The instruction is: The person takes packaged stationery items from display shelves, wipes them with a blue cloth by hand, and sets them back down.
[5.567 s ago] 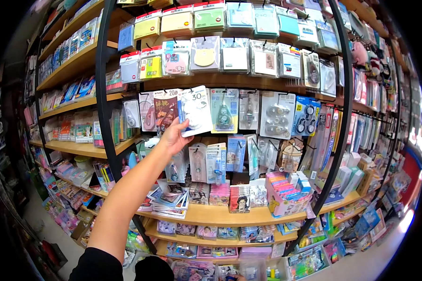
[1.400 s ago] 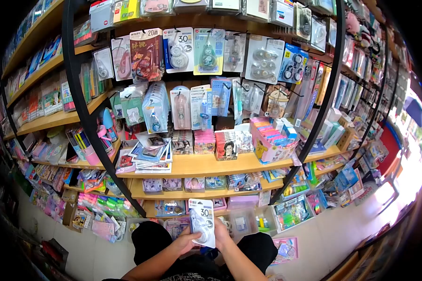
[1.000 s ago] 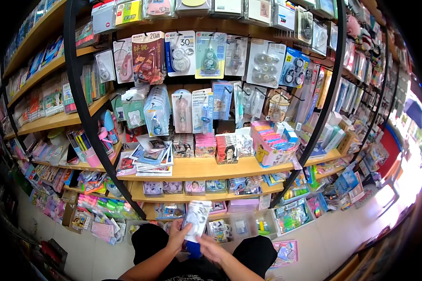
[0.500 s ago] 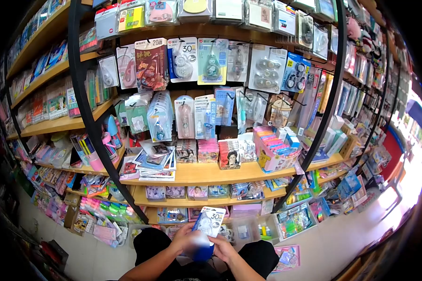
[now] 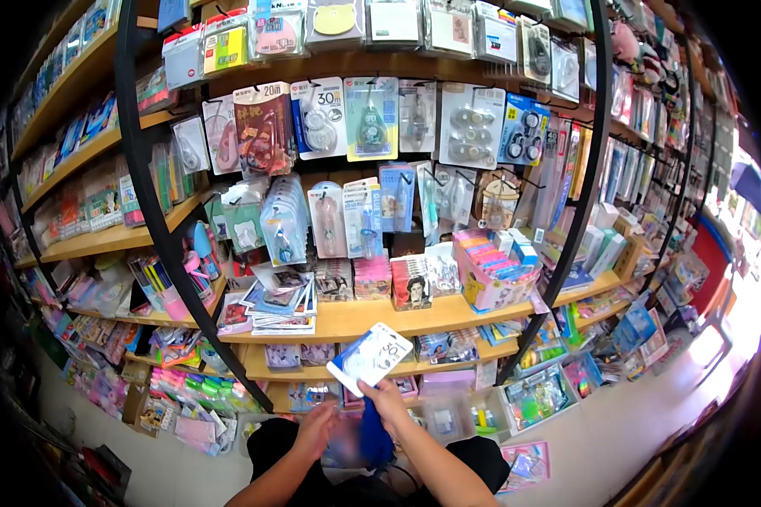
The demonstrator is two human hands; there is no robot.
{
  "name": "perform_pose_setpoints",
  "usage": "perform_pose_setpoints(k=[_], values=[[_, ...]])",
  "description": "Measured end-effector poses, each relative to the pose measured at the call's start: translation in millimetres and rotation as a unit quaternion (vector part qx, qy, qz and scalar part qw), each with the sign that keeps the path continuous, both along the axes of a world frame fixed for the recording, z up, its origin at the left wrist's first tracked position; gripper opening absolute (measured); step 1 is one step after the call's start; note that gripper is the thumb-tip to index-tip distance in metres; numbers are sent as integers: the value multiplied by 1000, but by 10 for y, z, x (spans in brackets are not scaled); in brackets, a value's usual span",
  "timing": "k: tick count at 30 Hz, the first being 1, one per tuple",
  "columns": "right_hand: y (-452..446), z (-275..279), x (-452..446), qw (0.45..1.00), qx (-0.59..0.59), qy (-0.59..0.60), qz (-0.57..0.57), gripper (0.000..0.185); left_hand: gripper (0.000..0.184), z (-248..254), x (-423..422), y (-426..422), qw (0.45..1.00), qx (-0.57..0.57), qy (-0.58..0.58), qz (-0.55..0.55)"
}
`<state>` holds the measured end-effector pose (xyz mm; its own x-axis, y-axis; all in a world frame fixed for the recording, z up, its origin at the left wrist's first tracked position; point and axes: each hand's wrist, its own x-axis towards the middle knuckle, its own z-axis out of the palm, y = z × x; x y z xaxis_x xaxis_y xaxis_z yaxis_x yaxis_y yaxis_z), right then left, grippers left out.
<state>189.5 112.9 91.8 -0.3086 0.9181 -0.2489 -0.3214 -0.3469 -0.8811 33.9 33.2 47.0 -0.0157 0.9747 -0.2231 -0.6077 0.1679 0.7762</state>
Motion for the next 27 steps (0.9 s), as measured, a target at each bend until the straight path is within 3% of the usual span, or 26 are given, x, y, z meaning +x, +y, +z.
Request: perform_pose_setpoints(k=[3, 5, 8, 12, 17, 20, 22, 27], values=[[328, 198, -238, 998, -8, 46, -30, 16, 21, -189, -47, -141, 999, -15, 33, -17], [669, -10, -395, 999, 19, 30, -12, 22, 21, -260, -66, -250, 999, -34, 12, -5], [878, 61, -516, 989, 6, -138, 56, 27, 22, -339, -152, -313, 998, -63, 3, -15], [1122, -195, -518, 968, 61, -218, 105, 32, 22, -192, -304, -273, 996, -71, 49, -14], [1111, -228, -279, 989, -5, -139, 48, 32, 18, 67, -472, 90, 995, -12, 93, -19], [1178, -174, -204, 994, -9, -105, 10, 32, 18, 323, -511, 482, 985, 60, 161, -19], [1231, -160, -227, 993, -1, -118, 14, 33, 17, 909, -442, 667, 975, 99, 197, -2], [1079, -108, -145, 995, -36, -82, 36, 29, 18, 2111, -418, 1412, 911, 317, 253, 68]])
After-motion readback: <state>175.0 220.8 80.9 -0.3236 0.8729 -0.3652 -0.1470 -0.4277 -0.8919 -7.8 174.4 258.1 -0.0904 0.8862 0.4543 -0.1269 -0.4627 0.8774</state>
